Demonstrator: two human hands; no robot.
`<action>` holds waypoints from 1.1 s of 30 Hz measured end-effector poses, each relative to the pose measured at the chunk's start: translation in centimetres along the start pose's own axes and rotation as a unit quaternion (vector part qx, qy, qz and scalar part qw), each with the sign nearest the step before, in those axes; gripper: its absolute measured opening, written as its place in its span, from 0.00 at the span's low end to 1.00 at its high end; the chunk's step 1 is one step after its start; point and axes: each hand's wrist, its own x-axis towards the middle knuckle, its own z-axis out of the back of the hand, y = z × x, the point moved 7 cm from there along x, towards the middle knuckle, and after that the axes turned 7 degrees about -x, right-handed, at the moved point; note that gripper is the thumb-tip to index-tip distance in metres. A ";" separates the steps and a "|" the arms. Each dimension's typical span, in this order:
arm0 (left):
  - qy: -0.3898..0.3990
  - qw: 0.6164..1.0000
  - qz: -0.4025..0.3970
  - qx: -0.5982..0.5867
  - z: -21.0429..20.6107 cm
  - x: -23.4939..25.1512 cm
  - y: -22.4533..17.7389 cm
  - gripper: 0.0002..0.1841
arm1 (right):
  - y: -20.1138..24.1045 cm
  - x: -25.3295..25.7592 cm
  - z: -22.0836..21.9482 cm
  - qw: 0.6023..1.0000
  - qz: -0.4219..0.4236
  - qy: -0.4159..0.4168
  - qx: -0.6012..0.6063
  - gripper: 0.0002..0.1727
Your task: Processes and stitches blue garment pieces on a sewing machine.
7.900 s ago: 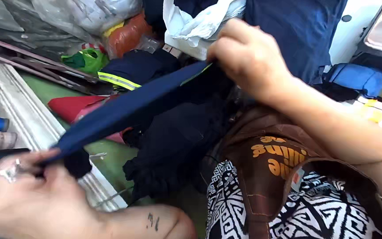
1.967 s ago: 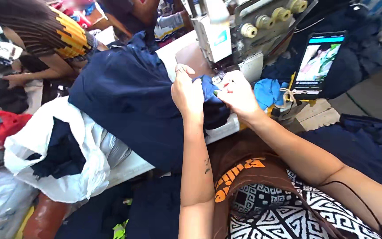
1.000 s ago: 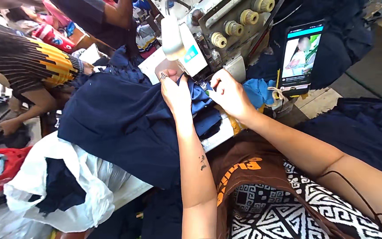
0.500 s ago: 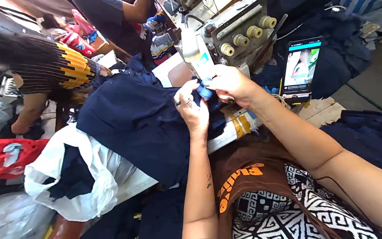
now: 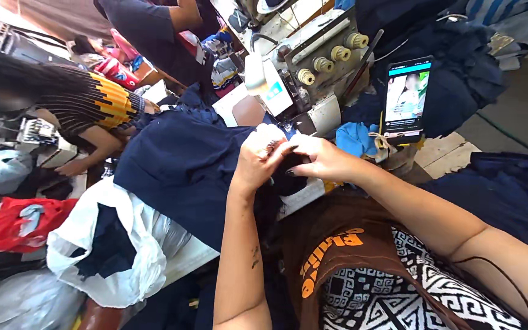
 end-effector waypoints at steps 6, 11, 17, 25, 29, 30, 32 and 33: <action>0.072 0.990 0.066 0.104 0.6 0.1 6.2 0.14 | -1.9 -3.7 2.2 0.997 -0.056 -0.019 0.042 0.15; 0.195 0.970 0.074 0.127 0.9 0.7 6.0 0.17 | -2.0 -1.1 4.1 0.979 -0.131 -0.060 0.143 0.10; 0.347 0.931 0.079 -0.080 -1.3 1.4 0.9 0.11 | -2.6 4.5 4.1 0.976 -0.119 -0.096 0.154 0.10; 0.262 0.961 -0.032 0.081 1.3 4.2 0.1 0.07 | -2.7 5.0 1.3 0.992 -0.114 0.059 0.016 0.12; 0.247 0.967 -0.011 0.059 1.4 5.2 0.1 0.14 | -0.5 3.7 1.1 0.985 -0.113 0.076 0.101 0.13; 0.263 0.964 0.012 0.040 1.0 5.4 0.0 0.19 | 0.1 3.4 1.3 0.985 -0.104 0.079 0.116 0.14; 0.321 0.945 0.058 0.020 0.3 5.3 0.3 0.24 | 1.0 2.9 1.5 0.983 -0.098 0.090 0.128 0.14; 0.344 0.936 0.073 0.033 0.3 5.0 0.8 0.19 | 1.1 2.7 1.7 0.983 -0.093 0.096 0.128 0.13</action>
